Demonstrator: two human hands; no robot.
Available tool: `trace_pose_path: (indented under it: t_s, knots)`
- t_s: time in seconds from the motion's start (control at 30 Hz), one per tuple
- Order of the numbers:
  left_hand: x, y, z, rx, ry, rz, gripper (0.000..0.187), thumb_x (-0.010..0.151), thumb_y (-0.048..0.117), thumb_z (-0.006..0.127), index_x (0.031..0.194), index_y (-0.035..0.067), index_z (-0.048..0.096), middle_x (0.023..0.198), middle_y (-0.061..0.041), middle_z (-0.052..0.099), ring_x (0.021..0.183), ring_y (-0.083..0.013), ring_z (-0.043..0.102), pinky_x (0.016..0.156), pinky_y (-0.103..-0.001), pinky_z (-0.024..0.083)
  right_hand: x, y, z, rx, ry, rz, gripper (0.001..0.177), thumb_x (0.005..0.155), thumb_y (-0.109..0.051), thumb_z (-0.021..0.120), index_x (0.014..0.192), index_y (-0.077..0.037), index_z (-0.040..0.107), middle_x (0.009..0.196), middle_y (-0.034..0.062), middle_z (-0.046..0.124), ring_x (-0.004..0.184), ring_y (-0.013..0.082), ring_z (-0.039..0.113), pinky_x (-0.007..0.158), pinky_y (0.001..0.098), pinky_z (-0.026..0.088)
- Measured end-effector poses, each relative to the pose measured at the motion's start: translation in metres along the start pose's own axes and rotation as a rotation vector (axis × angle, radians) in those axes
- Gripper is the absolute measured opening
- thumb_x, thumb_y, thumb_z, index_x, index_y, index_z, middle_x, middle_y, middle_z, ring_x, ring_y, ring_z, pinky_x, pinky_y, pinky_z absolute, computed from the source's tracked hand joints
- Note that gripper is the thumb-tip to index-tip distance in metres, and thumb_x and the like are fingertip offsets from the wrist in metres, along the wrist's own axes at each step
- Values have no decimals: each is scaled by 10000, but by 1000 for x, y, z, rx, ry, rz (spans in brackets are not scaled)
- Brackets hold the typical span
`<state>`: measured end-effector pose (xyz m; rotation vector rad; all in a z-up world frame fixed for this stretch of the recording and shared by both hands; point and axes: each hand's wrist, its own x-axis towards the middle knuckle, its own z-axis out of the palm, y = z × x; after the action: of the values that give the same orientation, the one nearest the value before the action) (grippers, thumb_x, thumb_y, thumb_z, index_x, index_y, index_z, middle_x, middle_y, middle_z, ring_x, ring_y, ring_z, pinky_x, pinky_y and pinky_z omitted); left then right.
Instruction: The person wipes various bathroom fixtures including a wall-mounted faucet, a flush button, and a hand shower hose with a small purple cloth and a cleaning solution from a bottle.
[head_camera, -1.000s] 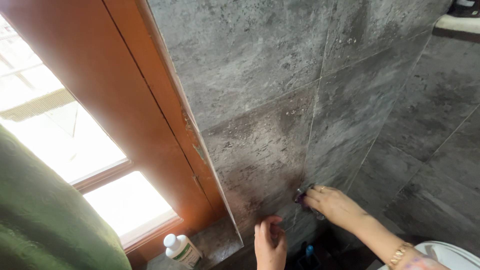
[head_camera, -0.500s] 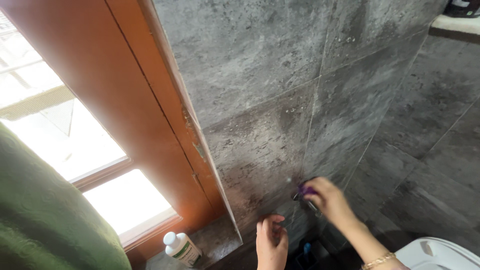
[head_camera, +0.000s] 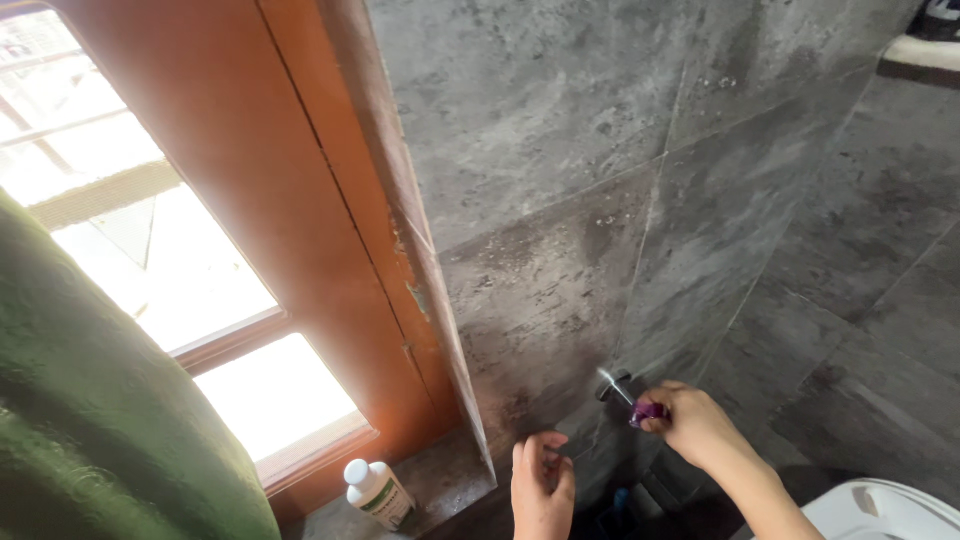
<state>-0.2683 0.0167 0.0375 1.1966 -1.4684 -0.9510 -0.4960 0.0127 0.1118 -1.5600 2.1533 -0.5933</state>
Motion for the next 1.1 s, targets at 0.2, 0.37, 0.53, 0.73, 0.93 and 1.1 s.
trace_pose_path:
  t_s: [0.2, 0.37, 0.53, 0.73, 0.93, 1.1]
  knots:
    - [-5, 10, -4, -12, -48, -70, 276, 803, -36, 705, 1028, 123, 693, 987, -20, 591, 843, -119, 643, 705, -267, 579, 19, -16, -1, -36, 70, -158, 216, 764, -154, 835, 970, -132, 775, 993, 41, 734, 921, 251, 713, 823, 376, 542]
    - [-10, 14, -7, -49, -86, -52, 262, 790, -51, 699, 1002, 101, 681, 995, -3, 612, 816, -121, 648, 697, -266, 551, -13, -5, -3, -50, 19, -28, 228, 734, -180, 853, 953, -159, 794, 977, 26, 745, 923, 212, 747, 832, 356, 568]
    - [-15, 15, -4, -30, -94, -68, 260, 798, -49, 687, 1012, 99, 680, 1000, -10, 604, 810, -120, 641, 684, -265, 546, 14, -10, 14, -61, 140, -202, 268, 739, -183, 841, 999, -155, 780, 1008, 43, 731, 937, 258, 713, 820, 376, 553]
    - [-13, 13, 2, -40, -145, -41, 239, 828, -27, 685, 1039, 85, 688, 1023, -20, 623, 837, -139, 662, 735, -282, 570, 5, 81, 41, 399, 188, -131, 258, 763, -214, 846, 981, -96, 773, 865, 19, 725, 795, 172, 677, 741, 310, 535]
    - [5, 10, 39, 1, -232, 129, 297, 858, -33, 670, 1139, 61, 698, 1097, -108, 665, 910, -225, 723, 765, -326, 586, -14, 88, 124, 1195, 517, 273, 226, 950, -240, 706, 1082, -59, 674, 807, -27, 601, 674, 103, 506, 597, 272, 422]
    - [14, 23, 67, 63, -282, 280, 379, 808, -86, 611, 1163, 29, 682, 1149, -166, 674, 879, -292, 735, 753, -357, 598, 8, 98, 164, 1315, 793, 199, 182, 982, -192, 666, 1125, -79, 667, 864, -59, 609, 728, 32, 511, 630, 222, 427]
